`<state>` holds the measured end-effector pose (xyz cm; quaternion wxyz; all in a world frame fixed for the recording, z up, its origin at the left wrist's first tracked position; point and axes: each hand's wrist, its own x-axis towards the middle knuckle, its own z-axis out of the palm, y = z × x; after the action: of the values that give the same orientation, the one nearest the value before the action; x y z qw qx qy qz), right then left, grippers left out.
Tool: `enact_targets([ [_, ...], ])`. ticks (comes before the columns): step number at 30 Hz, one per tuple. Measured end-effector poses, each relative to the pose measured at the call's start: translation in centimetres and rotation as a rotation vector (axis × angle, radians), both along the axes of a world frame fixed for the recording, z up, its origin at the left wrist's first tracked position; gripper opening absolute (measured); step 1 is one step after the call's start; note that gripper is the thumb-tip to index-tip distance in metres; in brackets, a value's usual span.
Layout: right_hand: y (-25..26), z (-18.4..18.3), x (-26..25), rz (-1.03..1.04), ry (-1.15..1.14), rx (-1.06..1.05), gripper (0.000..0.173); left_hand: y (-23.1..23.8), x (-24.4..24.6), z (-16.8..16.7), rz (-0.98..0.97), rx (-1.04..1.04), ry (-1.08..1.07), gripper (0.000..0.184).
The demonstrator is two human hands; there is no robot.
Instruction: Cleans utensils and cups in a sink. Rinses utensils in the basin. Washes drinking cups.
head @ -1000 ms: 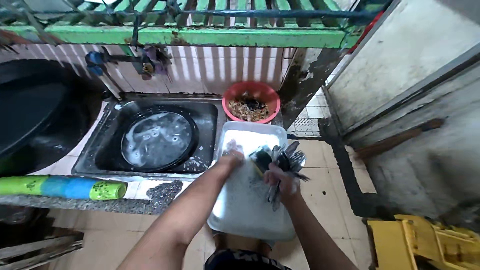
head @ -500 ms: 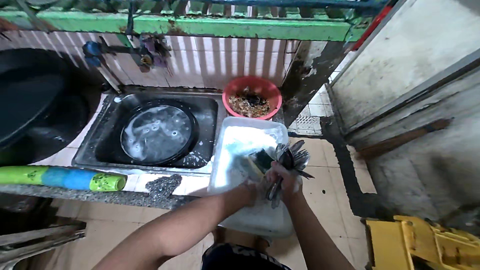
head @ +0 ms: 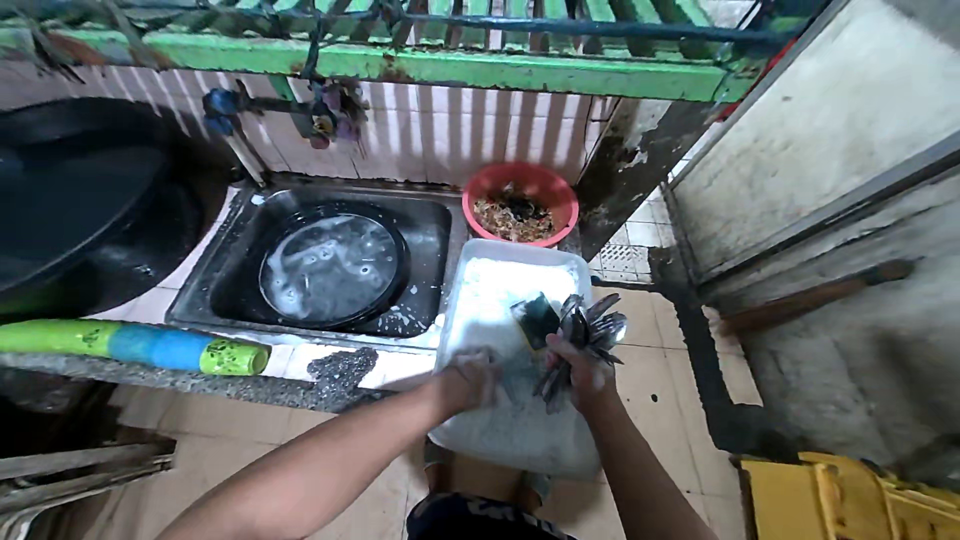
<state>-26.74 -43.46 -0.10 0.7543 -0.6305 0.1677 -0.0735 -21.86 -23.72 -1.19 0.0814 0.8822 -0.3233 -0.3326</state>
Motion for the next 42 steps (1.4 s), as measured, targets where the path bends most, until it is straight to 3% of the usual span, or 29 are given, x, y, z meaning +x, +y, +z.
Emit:
enact_targets([
  [3,0.1,-0.1,-0.1,-0.008,0.003,-0.022,0.01,-1.7,2.4,-0.5,0.165,0.052,-0.117,0.057],
  [7,0.0,-0.2,-0.1,-0.033,0.032,-0.046,0.01,-5.7,5.7,-0.4,0.319,0.153,-0.028,0.056],
  [10,-0.1,-0.3,-0.3,-0.017,0.049,-0.088,0.015,-7.1,7.2,-1.0,0.412,0.093,0.003,0.05],
  [13,-0.1,-0.5,-0.2,-0.033,0.041,-0.139,0.024,-7.5,6.9,-2.1,0.318,-0.012,-0.001,0.039],
  [17,-0.3,-0.6,-0.7,-0.02,-0.007,-0.309,0.041,-8.5,3.8,-1.4,0.206,-0.046,0.049,0.04],
  [20,0.3,-0.8,0.2,-0.107,-0.026,-0.241,0.032,-6.8,1.0,1.6,0.469,-0.345,0.166,0.037],
  [22,0.6,-0.9,0.1,-0.086,0.063,-0.467,0.038,-6.1,-1.6,4.0,0.556,-0.644,0.193,0.039],
  [24,1.9,0.3,-0.4,0.046,0.224,-0.734,0.039,-6.8,-3.5,4.2,0.728,-0.81,0.362,0.043],
  [26,3.9,0.6,0.2,0.109,0.305,-0.79,0.033,-7.5,-2.8,3.5,0.88,-0.874,0.463,0.042],
  [29,5.6,2.2,0.8,0.302,0.437,-0.937,0.042,-6.9,-0.4,2.8,1.0,-1.008,0.604,0.04],
  [33,7.2,3.1,-0.8,0.305,0.35,-1.068,0.069,-5.2,2.0,2.6,1.222,-1.089,0.618,0.031],
  [35,7.1,2.5,-0.9,0.269,0.317,-1.008,0.069,-5.1,2.4,3.6,1.278,-1.265,0.75,0.02],
  [37,6.5,2.4,-0.5,0.372,0.352,-0.858,0.053,-4.7,2.2,3.9,1.15,-1.353,0.707,0.016],
  [40,5.1,2.4,0.4,0.555,0.452,-0.616,0.034,-4.0,1.0,3.5,0.992,-1.224,0.506,0.024],
  [42,4.4,2.4,0.8,0.7,0.427,-0.549,0.027,-3.9,0.7,3.5,1.101,-1.166,0.455,0.021],
])
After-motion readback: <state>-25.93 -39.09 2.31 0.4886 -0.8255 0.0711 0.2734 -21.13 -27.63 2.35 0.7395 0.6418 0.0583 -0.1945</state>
